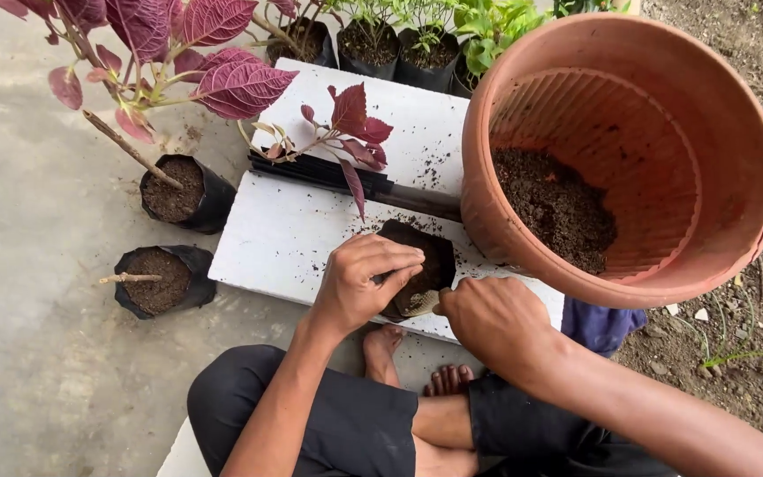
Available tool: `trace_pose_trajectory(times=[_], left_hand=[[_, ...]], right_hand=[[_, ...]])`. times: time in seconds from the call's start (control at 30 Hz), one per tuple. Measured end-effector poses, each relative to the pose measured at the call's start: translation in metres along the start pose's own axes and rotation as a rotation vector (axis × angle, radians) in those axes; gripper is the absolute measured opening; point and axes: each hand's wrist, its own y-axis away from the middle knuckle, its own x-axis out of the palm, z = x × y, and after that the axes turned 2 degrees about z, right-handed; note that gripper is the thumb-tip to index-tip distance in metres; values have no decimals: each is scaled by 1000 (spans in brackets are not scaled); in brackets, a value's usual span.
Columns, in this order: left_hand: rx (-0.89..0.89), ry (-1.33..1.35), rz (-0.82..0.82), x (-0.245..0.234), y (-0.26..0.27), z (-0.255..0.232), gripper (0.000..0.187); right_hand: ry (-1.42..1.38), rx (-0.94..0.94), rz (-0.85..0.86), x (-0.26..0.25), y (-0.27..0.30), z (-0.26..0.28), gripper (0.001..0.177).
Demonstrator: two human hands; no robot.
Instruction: The person scoops soil from a large terracotta pot using a small plastic scoop and pours it into black plastic nursery bags containing plant cuttings. They then use the scoop to press the soil down around the cuttings to secure them in place.
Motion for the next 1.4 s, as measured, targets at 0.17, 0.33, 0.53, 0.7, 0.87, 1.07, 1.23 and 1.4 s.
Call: trace_pose_trajectory(times=[0.17,0.33,0.53,0.7,0.87,1.07,1.23,1.4], left_hand=[[-71,36,0,3,-3,-4,14],[-85,83,14,1,-5,-9,14],[-113,99,19,1,-7,-13,13],[-108,88,11,3,-7,-11,12],[-99,92,16,1,-8,-11,12],[-109,88,12,2,-7,-9,12],[-87,78,13,0,-10,-15,11],[-89,63,11,2,-9,-12,12]], right_hand=[[45,-1,20,-3,0,-1,35],[123,39,39,4,-6,-5,27],[206,42,1,-3,-13,-7,24],[232,85,-13,-5,-15,-2,21],[262,65,-23,-7,-17,-1,21],[220,23,-66,-25,-12,-1,18],[165,-33,-88,-3,-20,-10,33],[150,53,-77,-11,-8,4,40]])
